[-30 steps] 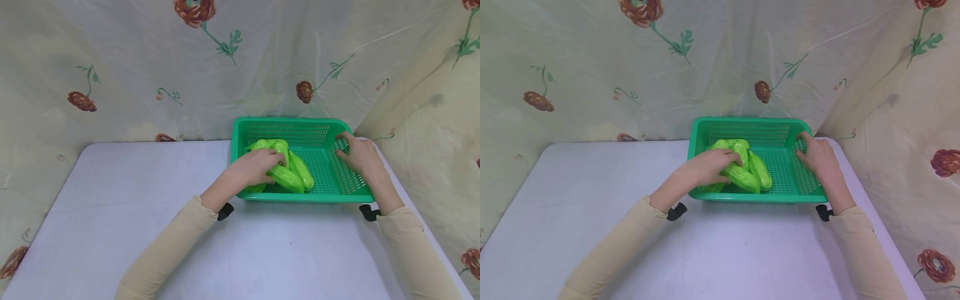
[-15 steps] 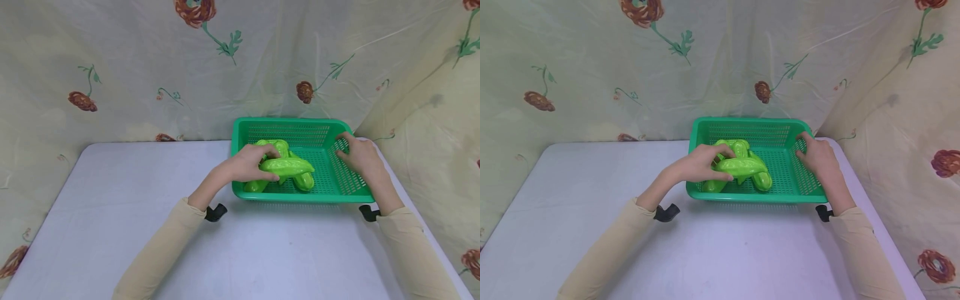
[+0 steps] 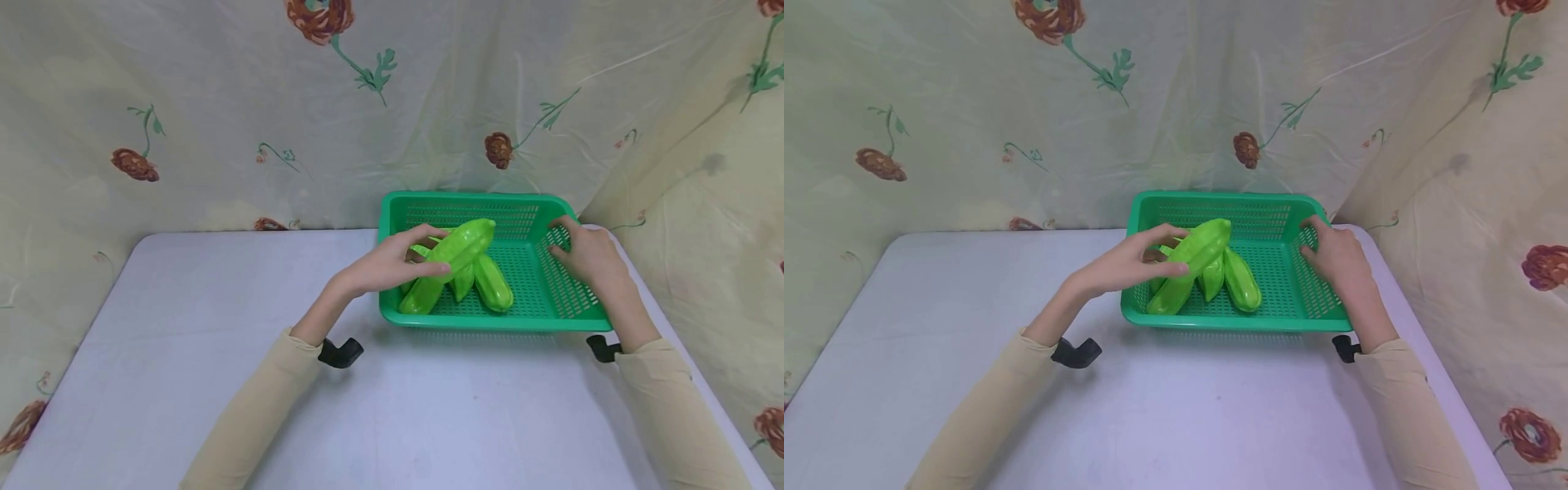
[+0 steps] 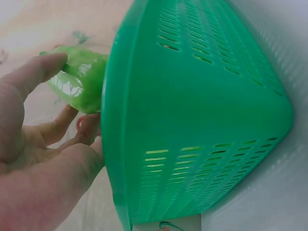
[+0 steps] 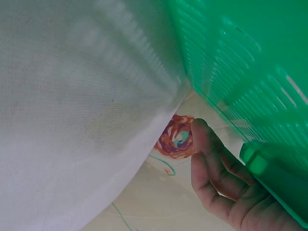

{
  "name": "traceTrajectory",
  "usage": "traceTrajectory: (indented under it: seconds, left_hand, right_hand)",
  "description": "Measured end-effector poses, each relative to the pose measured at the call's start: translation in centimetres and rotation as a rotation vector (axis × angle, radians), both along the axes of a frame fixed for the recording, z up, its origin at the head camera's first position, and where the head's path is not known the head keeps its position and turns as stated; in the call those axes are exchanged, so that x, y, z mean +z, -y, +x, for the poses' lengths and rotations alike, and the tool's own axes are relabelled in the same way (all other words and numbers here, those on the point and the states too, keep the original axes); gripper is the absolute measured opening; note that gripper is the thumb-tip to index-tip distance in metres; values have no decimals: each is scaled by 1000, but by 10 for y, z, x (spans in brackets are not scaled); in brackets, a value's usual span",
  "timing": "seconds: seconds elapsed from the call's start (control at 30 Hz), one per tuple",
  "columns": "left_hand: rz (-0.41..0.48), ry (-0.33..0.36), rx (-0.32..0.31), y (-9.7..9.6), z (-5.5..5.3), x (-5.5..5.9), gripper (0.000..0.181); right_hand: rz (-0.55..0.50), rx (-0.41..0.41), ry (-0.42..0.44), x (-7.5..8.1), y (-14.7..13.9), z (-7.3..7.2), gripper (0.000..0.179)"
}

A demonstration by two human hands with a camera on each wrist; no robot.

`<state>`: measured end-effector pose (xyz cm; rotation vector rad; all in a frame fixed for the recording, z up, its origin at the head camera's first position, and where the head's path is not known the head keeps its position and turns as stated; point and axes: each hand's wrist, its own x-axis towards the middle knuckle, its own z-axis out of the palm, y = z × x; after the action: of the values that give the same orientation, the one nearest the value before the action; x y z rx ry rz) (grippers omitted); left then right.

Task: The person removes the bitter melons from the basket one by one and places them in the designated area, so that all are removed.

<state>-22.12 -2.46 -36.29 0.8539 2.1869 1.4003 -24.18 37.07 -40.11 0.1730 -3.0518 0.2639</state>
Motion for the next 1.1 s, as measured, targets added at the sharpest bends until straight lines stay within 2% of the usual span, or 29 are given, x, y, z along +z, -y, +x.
traceTrajectory:
  seconds: [0.13, 0.23, 0.43, 0.7, 0.87, 1.1]
  left_hand:
    - [36, 106, 25, 6, 1, 0, 65]
    - [67, 156, 72, 12, 0, -1, 65]
    - [193, 221, 213, 27, 0, -3, 65]
    - [340, 291, 424, 48, -3, -13, 66]
    - [323, 300, 522, 62, -5, -20, 63]
    - [339, 349, 607, 83, -7, -31, 66]
  right_hand:
    - [-7, 0, 8, -2, -1, 0, 47]
    - [-11, 4, 5, -4, -2, 1, 47]
    - [-18, -3, 3, -6, -4, 3, 46]
    - [-3, -5, 16, -4, -6, 5, 47]
    - [-6, 0, 4, -3, -5, 5, 46]
    - [-18, 13, -14, -2, -1, 0, 46]
